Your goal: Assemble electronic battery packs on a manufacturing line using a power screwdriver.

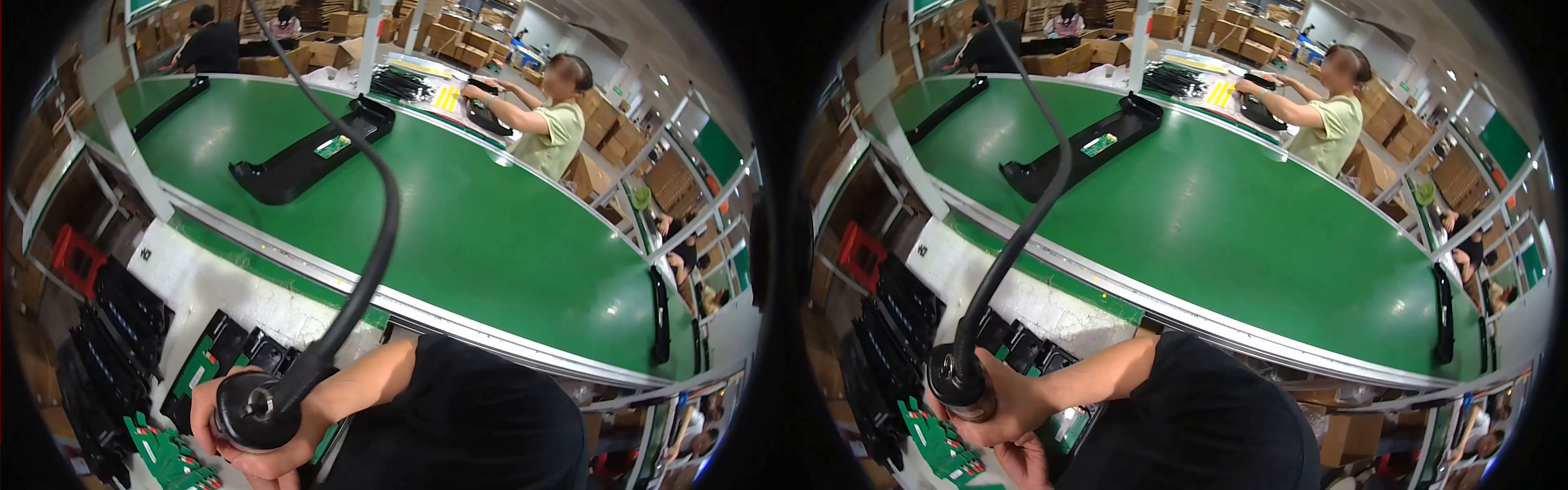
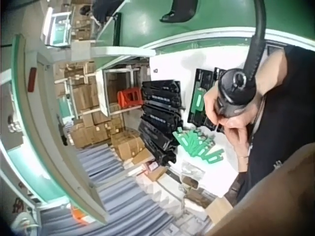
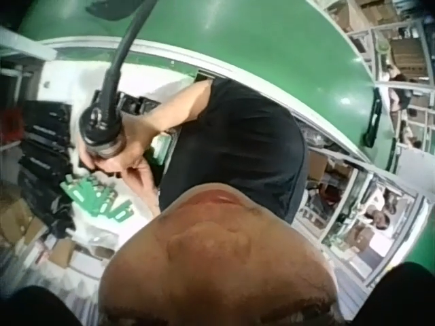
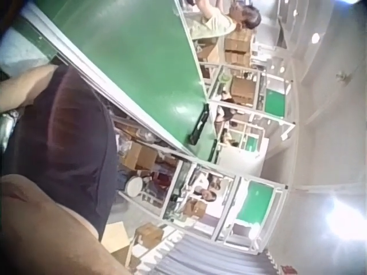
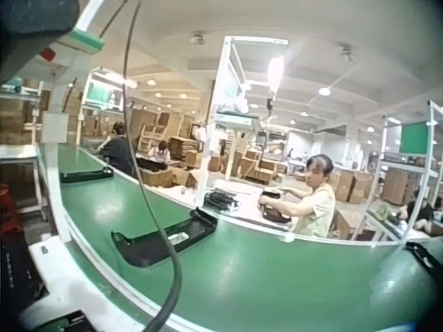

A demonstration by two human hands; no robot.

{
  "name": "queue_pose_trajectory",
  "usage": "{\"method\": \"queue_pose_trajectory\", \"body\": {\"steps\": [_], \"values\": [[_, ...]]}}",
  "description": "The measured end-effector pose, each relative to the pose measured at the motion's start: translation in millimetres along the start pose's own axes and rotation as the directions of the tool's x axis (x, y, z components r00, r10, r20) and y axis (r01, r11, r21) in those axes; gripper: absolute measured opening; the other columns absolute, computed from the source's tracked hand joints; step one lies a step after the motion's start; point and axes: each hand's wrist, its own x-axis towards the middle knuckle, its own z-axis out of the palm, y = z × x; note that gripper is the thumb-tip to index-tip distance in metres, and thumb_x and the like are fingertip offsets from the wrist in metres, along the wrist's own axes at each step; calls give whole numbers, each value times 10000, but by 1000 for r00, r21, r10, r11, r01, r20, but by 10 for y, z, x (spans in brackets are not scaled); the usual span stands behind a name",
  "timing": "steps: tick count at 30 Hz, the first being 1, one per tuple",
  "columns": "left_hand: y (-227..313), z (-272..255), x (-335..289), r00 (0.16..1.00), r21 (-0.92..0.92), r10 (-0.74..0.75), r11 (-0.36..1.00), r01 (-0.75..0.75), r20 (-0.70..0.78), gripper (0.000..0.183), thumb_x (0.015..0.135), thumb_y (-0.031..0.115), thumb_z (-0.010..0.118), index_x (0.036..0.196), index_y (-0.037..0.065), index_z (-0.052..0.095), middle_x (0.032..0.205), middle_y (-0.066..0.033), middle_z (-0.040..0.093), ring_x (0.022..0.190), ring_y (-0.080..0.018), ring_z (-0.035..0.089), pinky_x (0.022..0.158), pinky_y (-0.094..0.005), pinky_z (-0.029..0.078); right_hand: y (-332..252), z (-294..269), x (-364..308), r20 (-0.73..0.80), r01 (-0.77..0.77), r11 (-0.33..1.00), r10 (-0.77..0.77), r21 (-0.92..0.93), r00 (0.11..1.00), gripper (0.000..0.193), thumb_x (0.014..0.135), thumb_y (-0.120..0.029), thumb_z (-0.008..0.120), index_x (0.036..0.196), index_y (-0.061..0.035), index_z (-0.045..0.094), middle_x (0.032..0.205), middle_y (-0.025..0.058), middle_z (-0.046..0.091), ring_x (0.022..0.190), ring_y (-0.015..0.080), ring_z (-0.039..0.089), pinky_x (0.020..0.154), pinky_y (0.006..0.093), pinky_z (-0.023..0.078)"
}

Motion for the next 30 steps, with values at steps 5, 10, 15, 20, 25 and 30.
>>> {"method": "queue_pose_trajectory", "body": {"steps": [5, 10, 15, 20, 25, 30], "values": [[-175, 350, -163, 907, 892, 374, 319, -320, 192, 192, 832, 71, 562, 996, -22, 526, 897, -71, 525, 791, -146, 488, 685, -247, 447, 92, 21, -4, -110, 33, 999, -33, -3, 993, 215, 646, -69, 647, 810, -25, 516, 769, 27, 531, 679, 89, 502, 610, 236, 418], [-40, 191, 31, 1000, 73, -3, 997, 2, 13, 226, 853, 140, 571, 1001, -27, 535, 885, -78, 530, 794, -172, 497, 694, -264, 450, 17, 39, -18, -70, 36, 988, -26, 151, 997, 269, 652, -57, 657, 872, -10, 510, 726, 26, 541, 643, 90, 529, 590, 229, 430], [-139, 440, 66, 996, 39, -32, 999, 29, 79, 396, 873, 229, 553, 1143, -53, 488, 1103, -146, 546, 1043, -251, 501, 899, -351, 444, 46, -117, -35, -164, 4, 999, 4, 47, 986, 240, 652, -59, 624, 852, 1, 507, 678, 28, 513, 577, 73, 510, 549, 216, 417], [-84, 387, 14, 985, 128, -151, 979, 160, -79, 388, 909, 147, 473, 1220, -76, 411, 1233, -198, 458, 1167, -282, 433, 1020, -379, 364, 26, -223, -120, -123, 1, 991, -18, -132, 992, 257, 713, -116, 571, 917, 2, 471, 749, 55, 487, 608, 102, 517, 542, 224, 409], [52, 314, 3, 953, 154, -299, 940, 304, -56, 320, 916, 98, 452, 1206, -35, 446, 1143, -142, 540, 1086, -208, 515, 780, -232, 525, 69, -261, -82, -149, -19, 998, 10, -61, 989, 243, 709, -92, 578, 905, 6, 473, 795, 53, 480, 642, 87, 508, 562, 218, 405], [-73, 511, 51, 959, 472, -105, 853, 223, -262, 145, 874, 179, 563, 937, 51, 544, 857, -25, 579, 751, -86, 577, 554, -119, 483, 10, -325, -136, -240, -62, 995, 41, -81, 970, 230, 683, -77, 584, 877, -4, 485, 691, 19, 498, 587, 69, 496, 536, 217, 398]]}}
